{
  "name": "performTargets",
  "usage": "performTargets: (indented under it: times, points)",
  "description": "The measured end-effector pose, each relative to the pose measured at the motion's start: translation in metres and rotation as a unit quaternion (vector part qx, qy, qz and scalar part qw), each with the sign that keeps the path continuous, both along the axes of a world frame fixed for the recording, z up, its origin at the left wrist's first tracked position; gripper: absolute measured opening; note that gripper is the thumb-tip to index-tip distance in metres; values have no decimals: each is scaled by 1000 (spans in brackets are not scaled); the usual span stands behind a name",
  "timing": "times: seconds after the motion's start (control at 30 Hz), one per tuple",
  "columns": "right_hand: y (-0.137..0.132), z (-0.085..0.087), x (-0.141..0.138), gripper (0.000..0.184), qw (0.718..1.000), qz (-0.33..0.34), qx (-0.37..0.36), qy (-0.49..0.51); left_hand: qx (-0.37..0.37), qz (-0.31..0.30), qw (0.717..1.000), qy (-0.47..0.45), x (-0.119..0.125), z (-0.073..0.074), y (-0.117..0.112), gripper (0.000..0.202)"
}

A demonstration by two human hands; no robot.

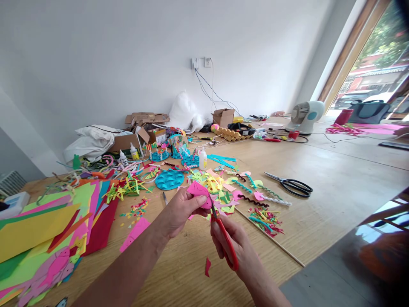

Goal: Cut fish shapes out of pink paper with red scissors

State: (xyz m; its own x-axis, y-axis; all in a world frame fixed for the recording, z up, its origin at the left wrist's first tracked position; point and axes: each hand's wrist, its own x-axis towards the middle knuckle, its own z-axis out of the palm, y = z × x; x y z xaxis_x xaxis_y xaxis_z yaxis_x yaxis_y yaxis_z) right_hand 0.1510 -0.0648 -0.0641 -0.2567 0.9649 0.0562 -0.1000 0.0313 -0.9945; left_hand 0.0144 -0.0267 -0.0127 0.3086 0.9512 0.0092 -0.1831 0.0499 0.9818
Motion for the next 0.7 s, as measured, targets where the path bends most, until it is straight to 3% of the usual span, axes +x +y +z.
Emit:
performTargets:
  times: [0.7]
  points:
    - [-1, 2, 2, 45, 1000, 15, 11, 14, -5, -27, 1000, -2, 0, 0, -1, 17]
